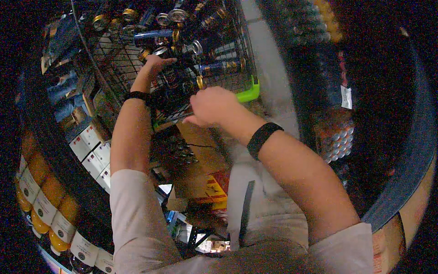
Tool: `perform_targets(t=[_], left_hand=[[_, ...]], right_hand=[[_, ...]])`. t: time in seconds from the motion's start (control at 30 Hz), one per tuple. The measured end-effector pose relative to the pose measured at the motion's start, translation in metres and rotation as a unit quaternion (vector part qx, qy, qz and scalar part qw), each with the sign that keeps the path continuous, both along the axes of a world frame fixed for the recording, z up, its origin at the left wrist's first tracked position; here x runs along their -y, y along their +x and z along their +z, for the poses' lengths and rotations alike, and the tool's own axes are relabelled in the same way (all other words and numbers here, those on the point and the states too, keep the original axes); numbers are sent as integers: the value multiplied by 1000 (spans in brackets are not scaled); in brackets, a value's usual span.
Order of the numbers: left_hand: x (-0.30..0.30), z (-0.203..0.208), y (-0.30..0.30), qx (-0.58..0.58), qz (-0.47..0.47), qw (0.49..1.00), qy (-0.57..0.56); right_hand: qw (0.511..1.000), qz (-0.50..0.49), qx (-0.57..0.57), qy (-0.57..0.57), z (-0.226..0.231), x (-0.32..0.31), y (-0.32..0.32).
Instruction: The recorder is taking individual canned drinks from a shopping cart and placing them into a cardboard box on the floor.
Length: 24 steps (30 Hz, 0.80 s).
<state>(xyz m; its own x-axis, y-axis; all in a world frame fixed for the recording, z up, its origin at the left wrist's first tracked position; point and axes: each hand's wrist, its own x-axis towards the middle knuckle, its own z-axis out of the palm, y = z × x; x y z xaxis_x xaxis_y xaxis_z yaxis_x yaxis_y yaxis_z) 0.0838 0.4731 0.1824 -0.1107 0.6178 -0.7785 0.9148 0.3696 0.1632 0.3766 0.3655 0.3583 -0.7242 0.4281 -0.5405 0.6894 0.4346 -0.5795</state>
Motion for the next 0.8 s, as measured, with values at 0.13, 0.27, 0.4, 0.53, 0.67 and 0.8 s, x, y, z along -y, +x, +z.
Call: perform_targets(t=[0.13,0.27,0.4,0.53,0.67,0.8], left_hand=[[14,12,8,13,244,970,21],[16,70,57,44,232,971,43],[29,105,16,66,247,953,160],[53,192,27,182,275,872,361],[150,268,56,273,349,696,565],[235,265,57,462,495,509,531]], right_hand=[[1000,-4,-3,-15,4,0,-3],[999,6,39,-6,-5,-4,9],[1000,9,12,26,0,1,-5],[997,22,16,67,-5,-2,-2],[993,35,21,114,-11,0,-6],[993,29,20,116,-9,2,-11]])
